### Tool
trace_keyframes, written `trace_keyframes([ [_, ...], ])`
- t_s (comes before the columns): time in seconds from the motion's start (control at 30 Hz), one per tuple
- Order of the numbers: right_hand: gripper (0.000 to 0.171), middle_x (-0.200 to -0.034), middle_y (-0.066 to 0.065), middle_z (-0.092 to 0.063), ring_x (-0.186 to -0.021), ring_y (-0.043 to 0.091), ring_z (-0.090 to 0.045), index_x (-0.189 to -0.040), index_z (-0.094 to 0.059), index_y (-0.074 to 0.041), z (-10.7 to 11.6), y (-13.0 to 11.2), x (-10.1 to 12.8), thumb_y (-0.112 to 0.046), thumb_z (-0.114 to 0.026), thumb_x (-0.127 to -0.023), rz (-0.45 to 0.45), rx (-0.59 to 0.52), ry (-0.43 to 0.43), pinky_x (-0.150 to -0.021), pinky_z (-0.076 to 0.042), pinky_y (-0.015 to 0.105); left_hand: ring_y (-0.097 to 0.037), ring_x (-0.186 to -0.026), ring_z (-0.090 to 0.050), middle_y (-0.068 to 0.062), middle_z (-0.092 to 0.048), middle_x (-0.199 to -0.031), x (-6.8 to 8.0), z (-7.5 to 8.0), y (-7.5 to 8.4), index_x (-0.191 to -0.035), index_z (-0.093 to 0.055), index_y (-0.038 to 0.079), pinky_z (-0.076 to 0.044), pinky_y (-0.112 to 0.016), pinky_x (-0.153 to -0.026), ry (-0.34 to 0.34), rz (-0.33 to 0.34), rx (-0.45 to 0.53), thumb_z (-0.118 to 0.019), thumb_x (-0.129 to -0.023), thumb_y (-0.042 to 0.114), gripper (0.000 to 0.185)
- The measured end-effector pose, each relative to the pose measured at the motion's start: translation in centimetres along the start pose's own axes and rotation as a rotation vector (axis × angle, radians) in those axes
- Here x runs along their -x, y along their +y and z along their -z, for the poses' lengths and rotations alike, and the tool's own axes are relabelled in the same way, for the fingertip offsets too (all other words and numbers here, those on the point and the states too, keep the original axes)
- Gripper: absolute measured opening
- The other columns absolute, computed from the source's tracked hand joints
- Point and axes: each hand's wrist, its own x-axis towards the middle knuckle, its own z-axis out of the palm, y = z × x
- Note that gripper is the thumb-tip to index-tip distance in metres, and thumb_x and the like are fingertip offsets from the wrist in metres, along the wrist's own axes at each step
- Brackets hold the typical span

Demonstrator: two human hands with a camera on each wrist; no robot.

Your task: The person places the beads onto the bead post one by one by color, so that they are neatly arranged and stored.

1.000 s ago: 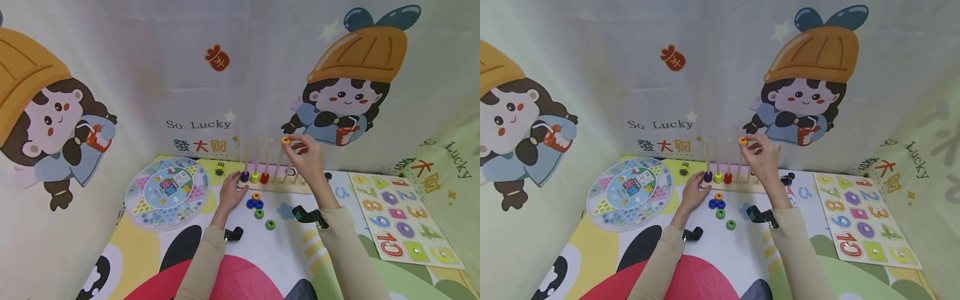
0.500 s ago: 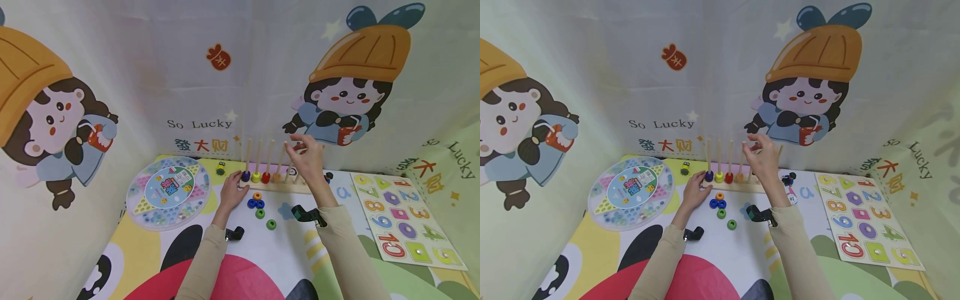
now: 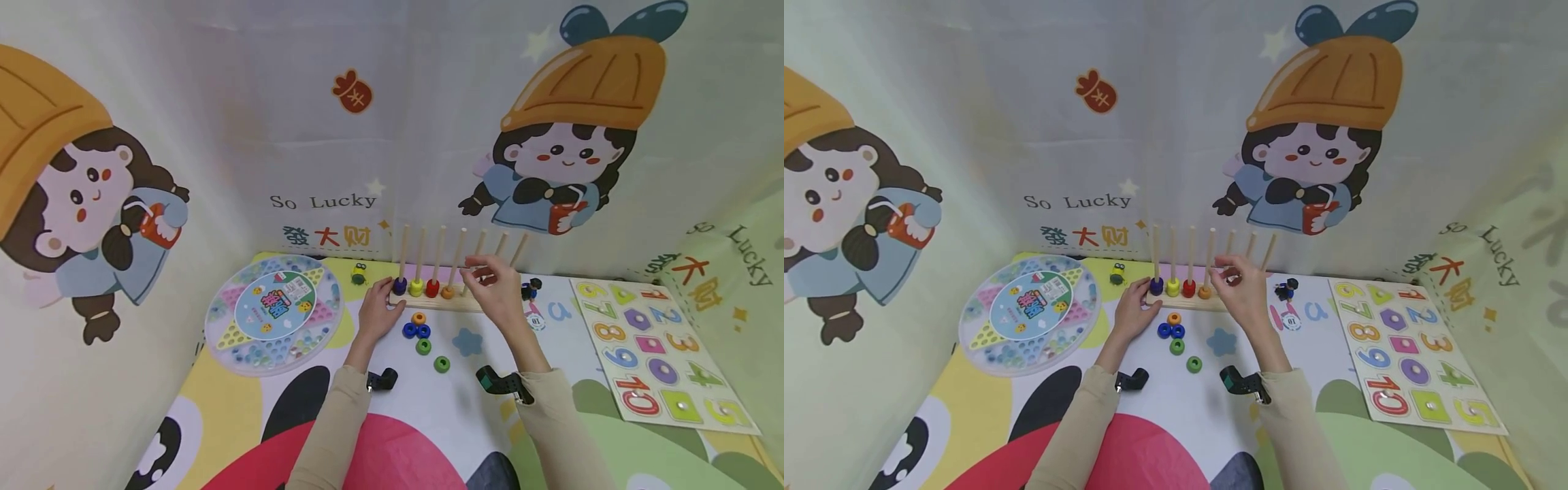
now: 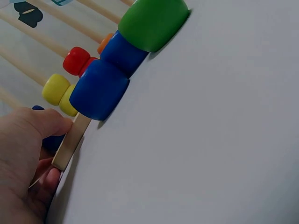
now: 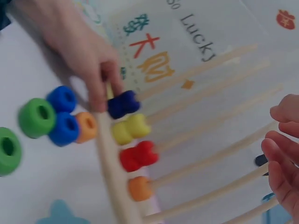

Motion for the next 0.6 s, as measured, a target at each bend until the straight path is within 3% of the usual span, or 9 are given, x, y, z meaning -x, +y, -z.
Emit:
trace_keyframes([
  [0.6,0.026,-0.101,0.02,-0.07,-0.086,0.035,-0.068,-0.106,-0.069,0.007,-7.0,3.4,3.6,-0.002,-0.076,-0.083,-0.232,-0.056,-0.269,-0.073,-0.058,0.042,-0.03,-0.118,-0.052,-0.013,-0.05,-0.143,0.1,0.0,-0.1,-0.136,-0.056,-0.001,-0.049,-0.042,-0.09,0.003,-0.006,0.001,-0.071,-0.09,0.027,0.056],
])
